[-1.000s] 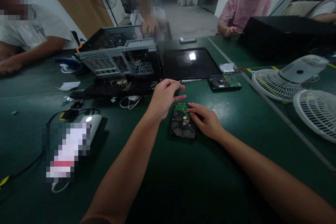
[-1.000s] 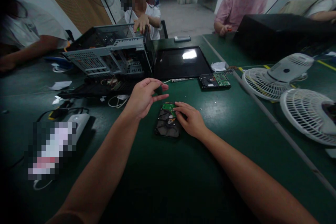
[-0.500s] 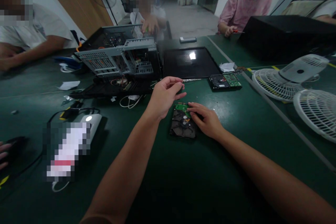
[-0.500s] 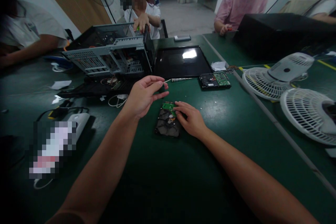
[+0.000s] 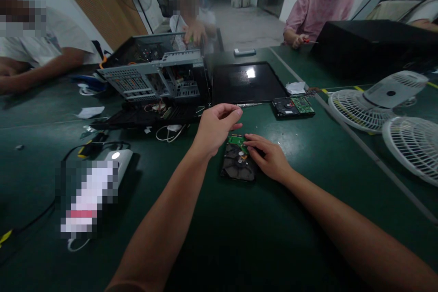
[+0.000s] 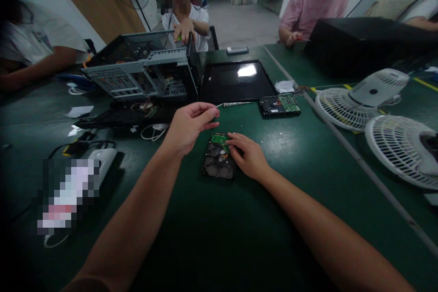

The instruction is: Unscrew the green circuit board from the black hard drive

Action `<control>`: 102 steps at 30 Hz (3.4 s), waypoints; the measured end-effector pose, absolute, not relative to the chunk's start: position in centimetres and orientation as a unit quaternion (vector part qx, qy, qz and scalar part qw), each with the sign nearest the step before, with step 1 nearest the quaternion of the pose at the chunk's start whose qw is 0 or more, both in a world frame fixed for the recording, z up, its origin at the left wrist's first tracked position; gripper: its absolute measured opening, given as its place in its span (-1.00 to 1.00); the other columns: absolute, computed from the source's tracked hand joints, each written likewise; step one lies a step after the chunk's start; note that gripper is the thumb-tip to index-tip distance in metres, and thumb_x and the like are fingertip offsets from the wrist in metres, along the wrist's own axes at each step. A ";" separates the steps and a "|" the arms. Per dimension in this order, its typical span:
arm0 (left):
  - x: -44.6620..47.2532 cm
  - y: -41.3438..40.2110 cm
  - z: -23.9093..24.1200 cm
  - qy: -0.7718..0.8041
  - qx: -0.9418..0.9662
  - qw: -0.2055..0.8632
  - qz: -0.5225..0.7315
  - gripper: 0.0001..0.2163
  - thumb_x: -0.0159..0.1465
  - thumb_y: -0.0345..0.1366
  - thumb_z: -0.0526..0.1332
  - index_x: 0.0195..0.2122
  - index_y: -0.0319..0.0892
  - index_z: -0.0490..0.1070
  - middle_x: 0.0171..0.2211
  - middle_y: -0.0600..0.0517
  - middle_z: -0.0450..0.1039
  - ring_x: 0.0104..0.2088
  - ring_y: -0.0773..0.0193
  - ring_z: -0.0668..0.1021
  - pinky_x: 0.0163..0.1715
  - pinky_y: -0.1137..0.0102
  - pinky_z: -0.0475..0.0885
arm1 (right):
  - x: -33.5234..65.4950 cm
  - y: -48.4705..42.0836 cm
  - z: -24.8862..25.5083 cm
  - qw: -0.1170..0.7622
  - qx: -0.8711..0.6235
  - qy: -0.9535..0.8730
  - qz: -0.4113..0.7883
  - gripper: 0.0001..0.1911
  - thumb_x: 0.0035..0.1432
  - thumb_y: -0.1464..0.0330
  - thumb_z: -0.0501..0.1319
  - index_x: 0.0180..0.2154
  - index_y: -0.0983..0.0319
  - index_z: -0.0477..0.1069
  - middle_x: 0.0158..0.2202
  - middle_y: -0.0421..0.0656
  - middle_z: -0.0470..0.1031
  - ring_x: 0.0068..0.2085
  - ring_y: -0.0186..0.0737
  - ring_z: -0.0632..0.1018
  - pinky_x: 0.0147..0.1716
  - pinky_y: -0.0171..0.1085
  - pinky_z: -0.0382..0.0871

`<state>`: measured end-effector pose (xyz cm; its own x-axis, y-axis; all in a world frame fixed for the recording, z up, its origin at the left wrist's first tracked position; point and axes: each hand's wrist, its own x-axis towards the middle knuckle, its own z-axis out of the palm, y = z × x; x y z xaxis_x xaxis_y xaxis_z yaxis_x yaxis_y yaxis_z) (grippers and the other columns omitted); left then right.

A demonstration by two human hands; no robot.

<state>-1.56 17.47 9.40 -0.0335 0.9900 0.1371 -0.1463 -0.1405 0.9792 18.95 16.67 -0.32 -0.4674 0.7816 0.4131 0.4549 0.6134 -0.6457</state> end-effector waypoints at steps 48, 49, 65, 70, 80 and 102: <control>-1.6 17.4 9.3 0.458 0.524 0.459 0.552 -0.77 0.22 -0.09 0.40 -0.32 -0.17 0.59 -0.35 0.01 0.51 -0.33 0.30 0.53 -0.35 0.41 0.58 | 18.9 16.6 -0.1 0.353 -0.384 -0.820 0.237 -0.71 0.34 0.35 0.18 0.03 0.06 0.56 0.22 -0.16 0.49 0.27 -0.05 0.47 0.31 0.12 0.32; -1.6 17.4 9.4 0.458 0.520 0.460 0.555 -0.78 0.22 -0.10 0.40 -0.31 -0.17 0.60 -0.34 0.01 0.52 -0.32 0.29 0.53 -0.34 0.40 0.58 | 18.9 16.6 -0.1 0.351 -0.385 -0.820 0.237 -0.71 0.34 0.35 0.18 0.03 0.06 0.56 0.22 -0.15 0.49 0.27 -0.05 0.47 0.31 0.12 0.32; -1.7 17.3 9.8 0.427 0.477 0.517 0.567 -0.88 0.22 -0.27 0.39 -0.33 -0.20 0.53 -0.27 -0.01 0.53 -0.24 0.28 0.58 -0.14 0.26 0.64 | 18.9 16.6 -0.1 0.354 -0.382 -0.820 0.239 -0.72 0.34 0.35 0.18 0.03 0.06 0.56 0.22 -0.14 0.48 0.25 -0.03 0.48 0.29 0.15 0.34; -1.9 17.2 9.9 0.432 0.482 0.511 0.565 -0.88 0.24 -0.27 0.37 -0.24 -0.19 0.59 -0.25 -0.02 0.53 -0.21 0.26 0.57 -0.15 0.26 0.64 | 18.9 16.6 -0.1 0.355 -0.382 -0.818 0.242 -0.71 0.34 0.35 0.18 0.03 0.06 0.56 0.22 -0.15 0.49 0.26 -0.04 0.47 0.30 0.15 0.33; -1.2 17.3 10.0 0.437 0.470 0.516 0.567 -0.87 0.28 -0.25 0.35 -0.30 -0.21 0.50 -0.28 -0.05 0.54 -0.20 0.23 0.60 -0.12 0.24 0.62 | 18.8 16.6 -0.2 0.356 -0.380 -0.820 0.239 -0.71 0.35 0.35 0.17 0.03 0.06 0.56 0.22 -0.14 0.48 0.25 -0.05 0.48 0.30 0.13 0.33; -1.2 17.3 10.1 0.430 0.459 0.513 0.584 -0.96 0.28 -0.40 0.28 -0.25 -0.18 0.43 -0.26 -0.03 0.50 -0.15 0.21 0.57 -0.13 0.24 0.62 | 18.9 16.6 -0.3 0.351 -0.384 -0.820 0.238 -0.72 0.36 0.34 0.17 0.03 0.08 0.55 0.23 -0.13 0.48 0.26 -0.06 0.47 0.31 0.11 0.32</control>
